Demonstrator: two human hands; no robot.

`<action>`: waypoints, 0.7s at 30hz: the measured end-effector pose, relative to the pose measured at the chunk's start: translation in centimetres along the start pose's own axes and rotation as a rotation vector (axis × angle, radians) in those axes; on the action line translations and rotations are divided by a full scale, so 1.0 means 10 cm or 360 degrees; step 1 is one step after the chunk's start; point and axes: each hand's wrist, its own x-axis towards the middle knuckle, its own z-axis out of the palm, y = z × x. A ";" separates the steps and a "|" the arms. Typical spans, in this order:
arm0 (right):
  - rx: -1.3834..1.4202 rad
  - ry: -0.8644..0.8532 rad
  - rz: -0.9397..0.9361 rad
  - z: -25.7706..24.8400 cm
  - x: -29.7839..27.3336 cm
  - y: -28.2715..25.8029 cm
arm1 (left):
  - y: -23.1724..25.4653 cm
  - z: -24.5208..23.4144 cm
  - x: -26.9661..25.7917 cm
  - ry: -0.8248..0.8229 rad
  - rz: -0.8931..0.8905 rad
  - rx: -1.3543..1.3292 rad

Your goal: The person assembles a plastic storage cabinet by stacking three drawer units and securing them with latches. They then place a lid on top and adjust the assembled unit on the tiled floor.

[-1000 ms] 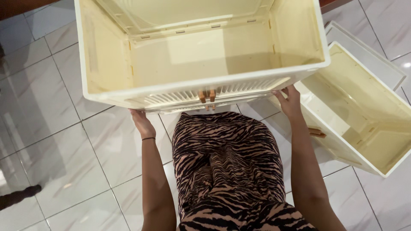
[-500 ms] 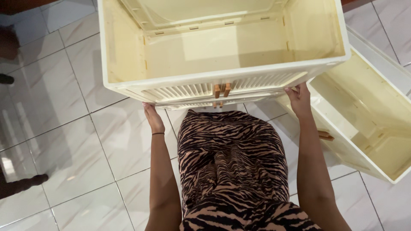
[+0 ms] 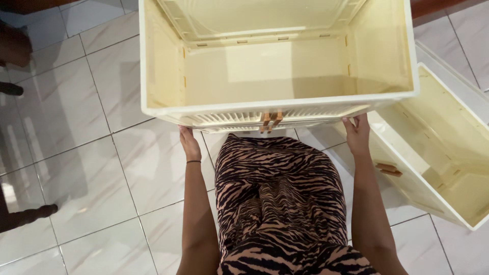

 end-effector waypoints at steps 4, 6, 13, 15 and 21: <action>0.0006 -0.0053 -0.0140 -0.01 0.02 0.02 | -0.01 0.02 -0.04 0.0009 -0.0022 -0.0003; 0.0001 -0.0043 -0.0160 0.00 0.02 0.01 | 0.00 0.03 -0.04 0.0008 -0.0037 0.0013; -0.0020 -0.0016 -0.0055 0.06 0.11 -0.09 | 0.00 0.05 0.02 0.0026 -0.0113 0.0043; -0.0074 -0.0003 0.0015 0.08 0.17 -0.08 | -0.02 0.06 0.09 0.0015 -0.0069 -0.0008; -0.0174 0.0028 0.0057 0.15 0.29 0.07 | -0.08 0.04 0.25 0.0044 -0.0301 0.0156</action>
